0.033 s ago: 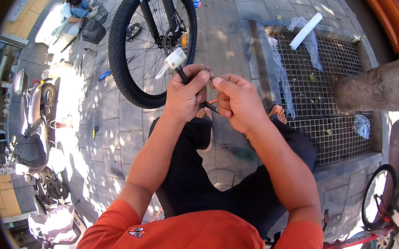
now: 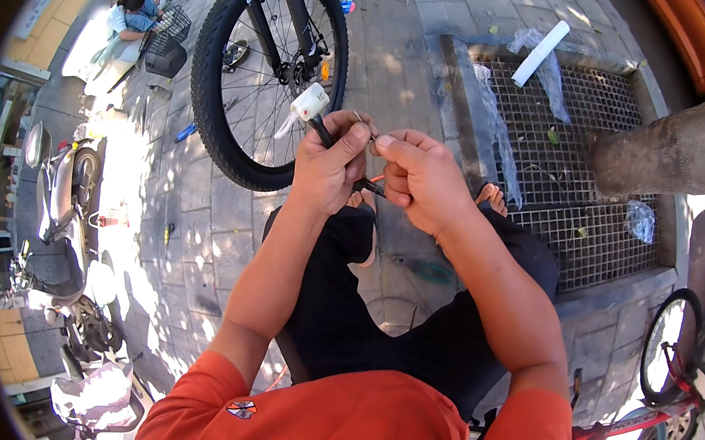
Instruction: The person retrieves a bicycle tire from a shop and takes it outside. They sit on the sidewalk and use pliers to strip the insulation from a wire connected to a pump nozzle. They then attach the nozzle to the bicycle tire valve and inflate the tire.
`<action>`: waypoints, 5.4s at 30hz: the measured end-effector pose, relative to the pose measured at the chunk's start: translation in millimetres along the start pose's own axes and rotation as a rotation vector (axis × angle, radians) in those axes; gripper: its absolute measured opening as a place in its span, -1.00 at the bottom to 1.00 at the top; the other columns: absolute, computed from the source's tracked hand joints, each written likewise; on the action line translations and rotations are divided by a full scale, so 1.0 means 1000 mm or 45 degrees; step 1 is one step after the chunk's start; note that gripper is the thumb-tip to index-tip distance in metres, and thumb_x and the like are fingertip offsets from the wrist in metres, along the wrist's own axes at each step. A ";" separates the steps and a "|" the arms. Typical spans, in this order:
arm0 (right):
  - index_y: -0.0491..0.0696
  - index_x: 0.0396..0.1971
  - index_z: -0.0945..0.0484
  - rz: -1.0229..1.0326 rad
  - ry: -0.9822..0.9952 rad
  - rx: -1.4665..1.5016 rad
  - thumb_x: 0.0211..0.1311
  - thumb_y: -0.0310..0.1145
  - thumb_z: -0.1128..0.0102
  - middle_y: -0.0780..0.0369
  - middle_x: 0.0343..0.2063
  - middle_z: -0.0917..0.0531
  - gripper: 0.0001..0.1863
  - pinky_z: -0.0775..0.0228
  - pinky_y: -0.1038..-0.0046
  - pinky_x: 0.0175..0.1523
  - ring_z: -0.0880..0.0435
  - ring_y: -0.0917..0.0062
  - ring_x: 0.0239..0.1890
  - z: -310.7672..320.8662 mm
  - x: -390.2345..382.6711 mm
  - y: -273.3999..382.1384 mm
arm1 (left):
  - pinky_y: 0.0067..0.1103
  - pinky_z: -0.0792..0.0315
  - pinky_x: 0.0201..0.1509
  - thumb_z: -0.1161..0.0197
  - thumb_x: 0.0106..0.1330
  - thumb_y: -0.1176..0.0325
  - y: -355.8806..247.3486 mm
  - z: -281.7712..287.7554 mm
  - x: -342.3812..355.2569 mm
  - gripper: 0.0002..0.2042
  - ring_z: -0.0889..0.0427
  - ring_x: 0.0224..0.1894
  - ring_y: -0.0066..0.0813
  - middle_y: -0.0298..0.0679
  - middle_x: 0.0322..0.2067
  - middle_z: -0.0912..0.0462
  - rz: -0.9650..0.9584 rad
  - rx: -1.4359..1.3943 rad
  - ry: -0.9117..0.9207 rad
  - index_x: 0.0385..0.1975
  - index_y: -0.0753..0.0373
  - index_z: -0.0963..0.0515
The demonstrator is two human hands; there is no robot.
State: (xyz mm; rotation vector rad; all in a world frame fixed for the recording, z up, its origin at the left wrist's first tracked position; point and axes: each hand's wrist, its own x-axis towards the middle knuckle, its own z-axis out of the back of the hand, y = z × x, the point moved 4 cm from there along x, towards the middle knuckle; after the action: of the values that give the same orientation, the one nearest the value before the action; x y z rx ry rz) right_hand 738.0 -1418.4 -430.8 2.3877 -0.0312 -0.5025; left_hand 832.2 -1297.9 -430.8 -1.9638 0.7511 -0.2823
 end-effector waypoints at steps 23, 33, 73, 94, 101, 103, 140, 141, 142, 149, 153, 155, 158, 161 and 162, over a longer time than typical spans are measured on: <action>-0.12 -0.31 -0.61 0.244 -0.303 -0.404 0.39 -0.29 -0.30 0.49 -0.71 -0.34 -0.81 -0.01 0.62 -0.63 -0.17 0.81 -0.76 0.019 -0.005 0.029 | -0.56 -0.30 -0.38 0.01 0.63 0.05 -0.007 0.008 0.001 -0.69 -0.42 -0.40 -0.49 -0.27 -0.21 -0.55 0.064 -0.451 0.400 0.05 0.15 -0.50; -0.22 -0.24 -0.68 0.600 -0.357 -1.023 0.39 -0.29 -0.31 0.42 -0.50 -0.60 -0.75 -0.30 0.63 -0.37 -0.45 0.82 -0.43 0.013 -0.010 0.031 | -0.64 -0.23 -0.48 -0.09 0.55 0.09 -0.005 0.010 -0.002 -0.69 -0.31 -0.51 -0.64 -0.39 -0.35 -0.44 0.186 -0.387 0.249 -0.03 0.22 -0.49; -0.21 -0.19 -0.66 0.618 -0.324 -1.221 0.44 -0.38 -0.24 0.33 -0.52 -0.59 -0.82 -0.43 0.49 -0.29 -0.51 0.72 -0.43 -0.005 -0.013 0.023 | -0.70 -0.50 -0.38 -0.36 0.42 0.48 0.000 -0.010 -0.015 -0.79 -0.64 -0.39 -0.67 -0.28 -0.20 -0.70 -0.540 0.781 -0.088 0.00 0.32 -0.62; -0.22 -0.22 -0.66 0.740 -0.289 -1.207 0.37 -0.32 -0.28 0.24 -0.53 -0.63 -0.77 -0.41 0.43 -0.41 -0.53 0.71 -0.50 -0.005 -0.009 0.023 | -0.58 -0.59 -0.16 -0.30 0.45 0.51 0.010 -0.018 -0.017 -0.81 -0.68 -0.20 -0.59 -0.20 -0.17 -0.73 -0.687 0.709 -0.150 -0.01 0.39 -0.59; -0.22 -0.17 -0.66 0.845 -0.245 -1.390 0.41 -0.31 -0.26 0.11 -0.48 -0.69 -0.75 -0.44 0.39 -0.35 -0.60 0.55 -0.49 -0.010 -0.011 0.029 | -0.68 -0.42 -0.43 -0.26 0.53 0.35 0.010 -0.005 -0.013 -0.74 -0.56 -0.45 -0.67 -0.22 -0.29 -0.69 -0.248 0.465 -0.012 0.04 0.40 -0.55; -0.22 -0.17 -0.66 0.789 -0.238 -1.329 0.42 -0.30 -0.25 0.15 -0.49 -0.69 -0.75 -0.43 0.42 -0.35 -0.59 0.61 -0.48 -0.009 -0.008 0.028 | -0.67 -0.31 -0.57 -0.25 0.54 0.30 0.010 -0.004 -0.011 -0.74 -0.45 -0.61 -0.68 -0.23 -0.33 -0.68 -0.144 0.290 0.024 0.01 0.39 -0.53; -0.19 -0.27 -0.66 0.999 -0.261 -1.226 0.33 -0.37 -0.34 0.11 -0.44 -0.73 -0.83 -0.52 0.39 -0.31 -0.73 0.44 -0.43 -0.029 -0.023 0.020 | -0.68 -0.22 -0.58 -0.26 0.54 0.23 0.018 -0.003 0.003 -0.76 -0.37 -0.61 -0.71 -0.37 -0.44 -0.54 -0.220 0.048 -0.080 -0.07 0.30 -0.50; -0.19 -0.26 -0.67 0.986 -0.249 -1.202 0.35 -0.36 -0.34 0.13 -0.45 -0.73 -0.82 -0.52 0.40 -0.31 -0.72 0.46 -0.44 -0.028 -0.024 0.022 | -0.68 -0.23 -0.57 -0.27 0.54 0.25 0.018 -0.002 0.004 -0.77 -0.38 -0.60 -0.70 -0.36 -0.44 -0.55 -0.163 0.028 -0.048 -0.09 0.29 -0.50; -0.19 -0.25 -0.67 0.973 -0.237 -1.178 0.36 -0.35 -0.35 0.15 -0.46 -0.73 -0.82 -0.53 0.42 -0.31 -0.71 0.47 -0.44 -0.028 -0.025 0.025 | -0.67 -0.23 -0.56 -0.27 0.53 0.26 0.017 -0.001 0.005 -0.79 -0.39 -0.60 -0.69 -0.36 -0.43 -0.56 -0.108 0.009 -0.017 -0.10 0.29 -0.51; -0.21 -0.16 -0.70 0.314 0.161 -0.344 0.38 -0.24 -0.42 0.31 -0.44 -0.70 -0.71 -0.55 0.56 -0.31 -0.64 0.69 -0.43 0.001 -0.009 0.030 | -0.62 -0.24 -0.51 -0.25 0.53 0.26 0.000 -0.011 -0.005 -0.81 -0.37 -0.62 -0.63 -0.33 -0.46 -0.56 -0.029 -0.231 0.215 -0.14 0.26 -0.53; -0.23 -0.18 -0.71 0.418 0.060 -0.569 0.37 -0.27 -0.42 0.29 -0.43 -0.71 -0.72 -0.58 0.58 -0.33 -0.63 0.72 -0.43 -0.009 -0.005 0.025 | -0.64 -0.20 -0.53 -0.24 0.54 0.23 0.001 -0.010 -0.008 -0.81 -0.34 -0.64 -0.65 -0.37 -0.51 -0.53 -0.058 -0.228 0.220 -0.14 0.24 -0.54; -0.23 -0.20 -0.71 0.441 0.050 -0.604 0.37 -0.27 -0.42 0.29 -0.44 -0.71 -0.72 -0.58 0.57 -0.35 -0.63 0.72 -0.43 -0.009 -0.005 0.023 | -0.65 -0.18 -0.56 -0.26 0.53 0.22 0.002 -0.006 -0.008 -0.80 -0.32 -0.66 -0.66 -0.37 -0.51 -0.53 -0.041 -0.227 0.226 -0.16 0.23 -0.54; -0.25 -0.21 -0.70 0.470 0.006 -0.702 0.36 -0.28 -0.42 0.29 -0.46 -0.71 -0.72 -0.58 0.57 -0.35 -0.63 0.72 -0.44 -0.011 -0.005 0.024 | -0.67 -0.18 -0.59 -0.24 0.54 0.23 0.004 -0.003 -0.009 -0.82 -0.31 -0.69 -0.67 -0.36 -0.49 -0.54 -0.019 -0.227 0.225 -0.17 0.22 -0.54; -0.28 -0.24 -0.69 0.596 -0.018 -0.843 0.37 -0.27 -0.41 0.26 -0.48 -0.71 -0.69 -0.58 0.55 -0.37 -0.63 0.71 -0.47 -0.007 -0.002 0.020 | -0.70 -0.17 -0.62 -0.21 0.55 0.25 0.007 0.000 -0.008 -0.84 -0.30 -0.71 -0.69 -0.38 -0.46 -0.55 0.006 -0.254 0.226 -0.19 0.21 -0.56; -0.28 -0.25 -0.69 0.583 -0.038 -0.876 0.37 -0.26 -0.41 0.25 -0.49 -0.70 -0.68 -0.57 0.54 -0.38 -0.63 0.71 -0.47 -0.007 -0.001 0.020 | -0.70 -0.16 -0.62 -0.21 0.55 0.25 0.007 -0.001 -0.009 -0.83 -0.30 -0.71 -0.70 -0.38 -0.47 -0.54 0.024 -0.264 0.213 -0.20 0.21 -0.55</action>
State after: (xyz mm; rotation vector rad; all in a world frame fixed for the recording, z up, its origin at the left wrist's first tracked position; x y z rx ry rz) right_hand 741.6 -1429.0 -413.0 1.6291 -0.3521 -0.2661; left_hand 822.2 -1295.3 -434.8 -2.1454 0.9375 -0.3738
